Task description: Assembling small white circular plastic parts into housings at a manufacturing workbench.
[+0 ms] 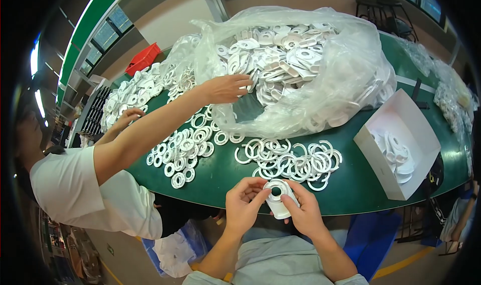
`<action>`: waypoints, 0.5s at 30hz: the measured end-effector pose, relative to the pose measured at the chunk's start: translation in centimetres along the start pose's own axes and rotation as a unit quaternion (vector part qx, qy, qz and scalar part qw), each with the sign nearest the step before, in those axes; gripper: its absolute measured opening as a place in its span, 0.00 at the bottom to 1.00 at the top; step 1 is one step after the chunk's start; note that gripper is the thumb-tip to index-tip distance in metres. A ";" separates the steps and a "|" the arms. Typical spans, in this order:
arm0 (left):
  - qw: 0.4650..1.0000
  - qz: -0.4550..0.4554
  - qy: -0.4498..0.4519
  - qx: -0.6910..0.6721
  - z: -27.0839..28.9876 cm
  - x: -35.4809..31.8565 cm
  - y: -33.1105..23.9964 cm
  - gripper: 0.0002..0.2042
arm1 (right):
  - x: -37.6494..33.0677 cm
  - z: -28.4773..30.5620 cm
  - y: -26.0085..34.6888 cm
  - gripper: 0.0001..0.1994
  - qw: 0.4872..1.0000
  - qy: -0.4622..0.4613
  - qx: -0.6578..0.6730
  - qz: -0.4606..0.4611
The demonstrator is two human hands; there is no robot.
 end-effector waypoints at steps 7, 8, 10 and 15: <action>0.999 -0.014 0.017 -0.041 -0.2 -0.2 -0.5 0.13 | -0.1 0.0 0.1 0.15 0.999 -0.030 -0.015 0.010; 0.999 0.005 0.019 -0.040 -0.2 -0.2 -0.5 0.14 | 0.0 0.0 0.0 0.15 0.999 -0.029 -0.014 0.010; 0.999 0.008 0.039 -0.030 -0.5 0.1 -0.8 0.16 | 0.3 0.3 0.1 0.14 0.998 -0.053 -0.002 0.046; 0.982 -0.044 -0.007 0.181 4.2 2.4 0.0 0.07 | 0.4 0.0 0.3 0.13 0.997 -0.047 0.035 0.042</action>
Point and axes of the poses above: each hand's wrist, its own x-axis towards the middle knuckle, its own z-axis out of the back of the hand, y = z × x, the point moved 6 cm from there along x, towards the middle knuckle, and after that the axes turned 12 degrees about -z, right-handed, at the moved point
